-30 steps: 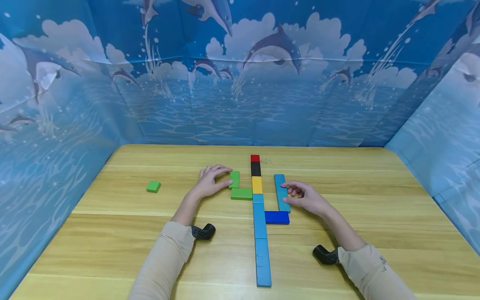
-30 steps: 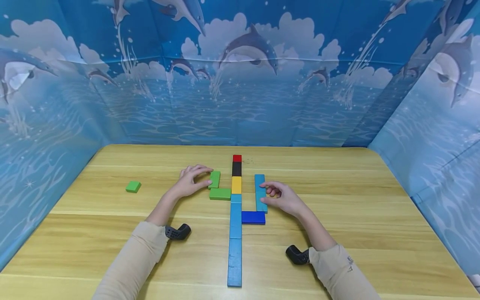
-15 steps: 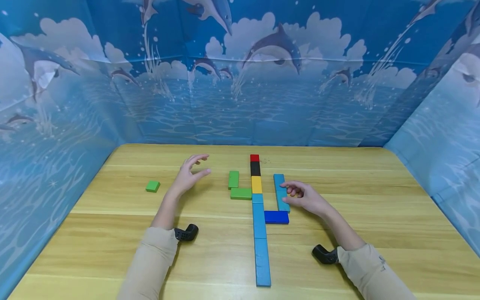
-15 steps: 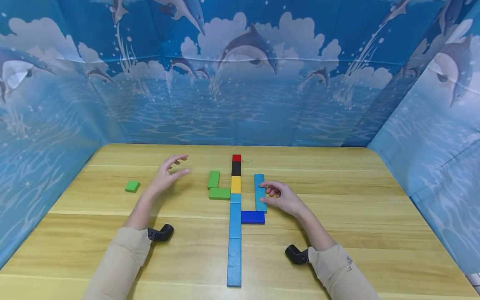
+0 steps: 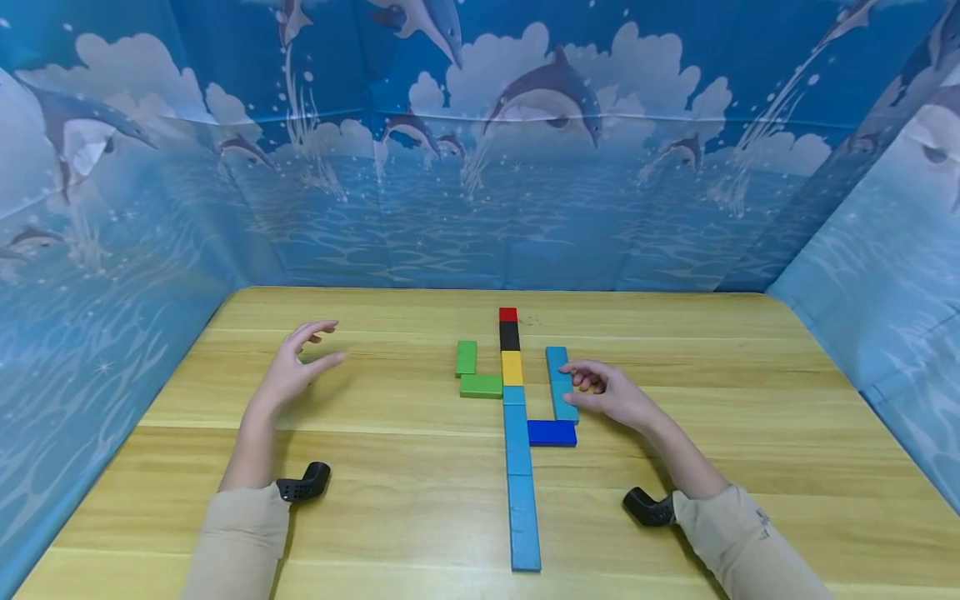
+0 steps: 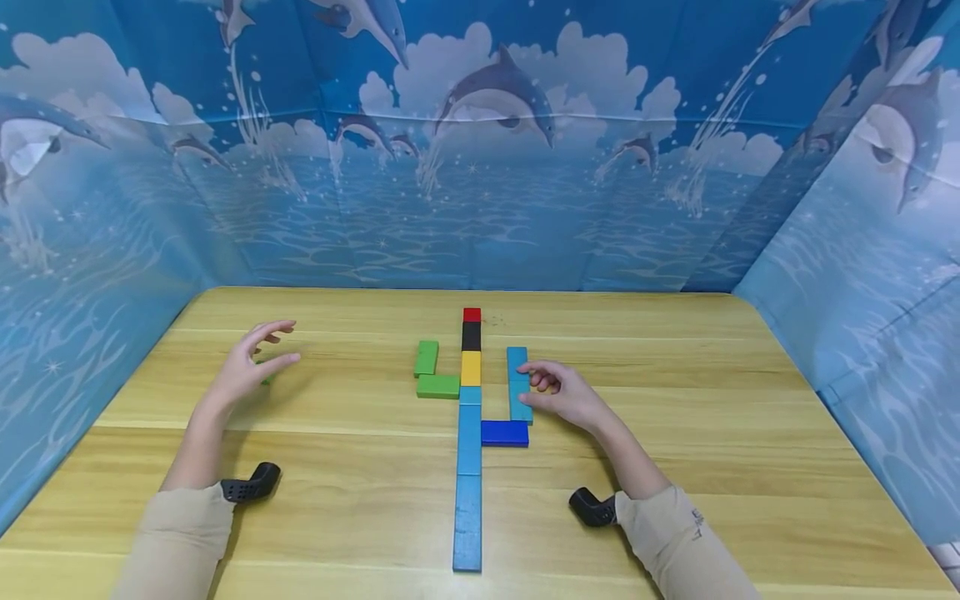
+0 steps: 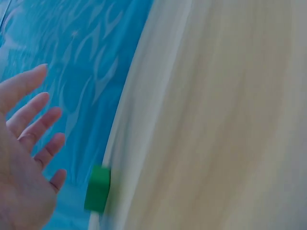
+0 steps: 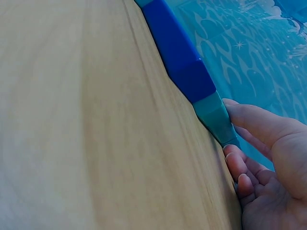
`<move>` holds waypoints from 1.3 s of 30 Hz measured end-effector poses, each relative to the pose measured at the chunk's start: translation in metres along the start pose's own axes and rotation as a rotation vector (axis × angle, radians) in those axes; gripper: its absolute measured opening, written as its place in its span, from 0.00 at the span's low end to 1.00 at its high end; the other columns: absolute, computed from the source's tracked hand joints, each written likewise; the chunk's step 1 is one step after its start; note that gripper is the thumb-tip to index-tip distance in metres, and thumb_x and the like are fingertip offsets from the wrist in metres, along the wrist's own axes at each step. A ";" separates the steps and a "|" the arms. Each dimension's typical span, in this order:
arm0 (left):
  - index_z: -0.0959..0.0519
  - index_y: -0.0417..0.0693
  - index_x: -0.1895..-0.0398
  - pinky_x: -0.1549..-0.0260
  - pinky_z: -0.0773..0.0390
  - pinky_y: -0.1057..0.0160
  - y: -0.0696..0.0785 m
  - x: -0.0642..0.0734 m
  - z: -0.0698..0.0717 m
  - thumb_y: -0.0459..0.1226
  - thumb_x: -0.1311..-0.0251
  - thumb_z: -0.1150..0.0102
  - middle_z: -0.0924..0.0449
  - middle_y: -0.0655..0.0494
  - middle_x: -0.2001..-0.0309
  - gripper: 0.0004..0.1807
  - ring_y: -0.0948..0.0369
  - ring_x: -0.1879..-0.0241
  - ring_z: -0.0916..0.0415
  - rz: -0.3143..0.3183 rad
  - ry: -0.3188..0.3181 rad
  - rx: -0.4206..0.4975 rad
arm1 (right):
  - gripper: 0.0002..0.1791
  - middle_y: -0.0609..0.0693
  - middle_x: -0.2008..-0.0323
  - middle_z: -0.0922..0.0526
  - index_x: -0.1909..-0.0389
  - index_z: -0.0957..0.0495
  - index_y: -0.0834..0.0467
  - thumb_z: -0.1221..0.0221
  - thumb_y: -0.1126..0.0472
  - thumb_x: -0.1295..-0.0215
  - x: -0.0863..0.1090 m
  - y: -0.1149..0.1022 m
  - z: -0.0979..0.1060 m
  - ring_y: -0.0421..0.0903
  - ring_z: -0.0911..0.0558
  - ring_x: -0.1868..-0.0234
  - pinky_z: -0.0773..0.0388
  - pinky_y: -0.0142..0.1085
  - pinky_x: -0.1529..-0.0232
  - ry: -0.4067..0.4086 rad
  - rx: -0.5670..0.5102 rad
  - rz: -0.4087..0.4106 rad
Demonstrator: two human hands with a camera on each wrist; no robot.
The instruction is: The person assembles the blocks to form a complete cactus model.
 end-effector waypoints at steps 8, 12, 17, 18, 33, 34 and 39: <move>0.38 0.41 0.36 0.48 0.45 0.37 -0.034 0.022 0.025 0.38 0.44 0.39 0.39 0.40 0.39 0.33 0.42 0.41 0.46 0.085 -0.028 -0.049 | 0.24 0.58 0.64 0.30 0.46 0.29 0.63 0.39 0.60 0.42 0.000 0.001 0.000 0.49 0.35 0.67 0.37 0.30 0.68 0.002 0.002 0.002; 0.37 0.38 0.37 0.47 0.47 0.36 -0.046 0.029 0.032 0.37 0.43 0.40 0.37 0.37 0.41 0.31 0.41 0.42 0.44 0.072 -0.026 -0.090 | 0.24 0.58 0.64 0.30 0.46 0.29 0.63 0.38 0.60 0.42 0.000 0.002 0.000 0.49 0.35 0.67 0.37 0.30 0.68 0.005 0.003 0.008; 0.36 0.38 0.38 0.46 0.54 0.33 -0.053 0.032 0.036 0.38 0.42 0.41 0.38 0.36 0.40 0.30 0.38 0.40 0.47 0.072 -0.048 -0.161 | 0.24 0.58 0.64 0.31 0.46 0.29 0.64 0.39 0.60 0.42 0.000 0.000 -0.001 0.49 0.35 0.66 0.37 0.30 0.68 0.000 0.001 0.012; 0.35 0.39 0.38 0.46 0.57 0.32 -0.054 0.032 0.036 0.39 0.42 0.41 0.38 0.36 0.40 0.29 0.37 0.40 0.48 0.075 -0.053 -0.177 | 0.24 0.58 0.64 0.31 0.46 0.29 0.64 0.39 0.60 0.42 0.000 0.000 -0.001 0.49 0.34 0.66 0.37 0.30 0.68 0.000 0.001 0.013; 0.31 0.37 0.43 0.44 0.53 0.35 -0.054 0.032 0.035 0.39 0.40 0.44 0.33 0.35 0.44 0.23 0.39 0.42 0.43 0.074 -0.041 -0.188 | 0.24 0.57 0.64 0.31 0.46 0.29 0.63 0.38 0.60 0.42 0.000 0.000 -0.001 0.50 0.34 0.66 0.37 0.31 0.67 0.003 0.005 0.005; 0.31 0.37 0.43 0.44 0.53 0.36 -0.054 0.032 0.035 0.39 0.40 0.44 0.33 0.35 0.45 0.23 0.39 0.43 0.43 0.077 -0.041 -0.185 | 0.24 0.57 0.64 0.31 0.46 0.29 0.63 0.38 0.60 0.42 0.000 0.000 -0.001 0.50 0.34 0.65 0.37 0.31 0.67 0.003 0.004 0.001; 0.31 0.36 0.44 0.45 0.51 0.37 -0.052 0.032 0.034 0.39 0.40 0.44 0.32 0.35 0.46 0.23 0.40 0.44 0.40 0.078 -0.028 -0.198 | 0.24 0.57 0.64 0.31 0.46 0.29 0.62 0.38 0.59 0.42 0.000 0.000 -0.001 0.50 0.35 0.65 0.37 0.31 0.67 0.002 0.000 -0.006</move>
Point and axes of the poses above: each hand's wrist, its own x-axis away from the middle knuckle, its own z-axis out of the back of the hand, y = z × x, the point moved 3 cm from there along -x, towards the middle knuckle
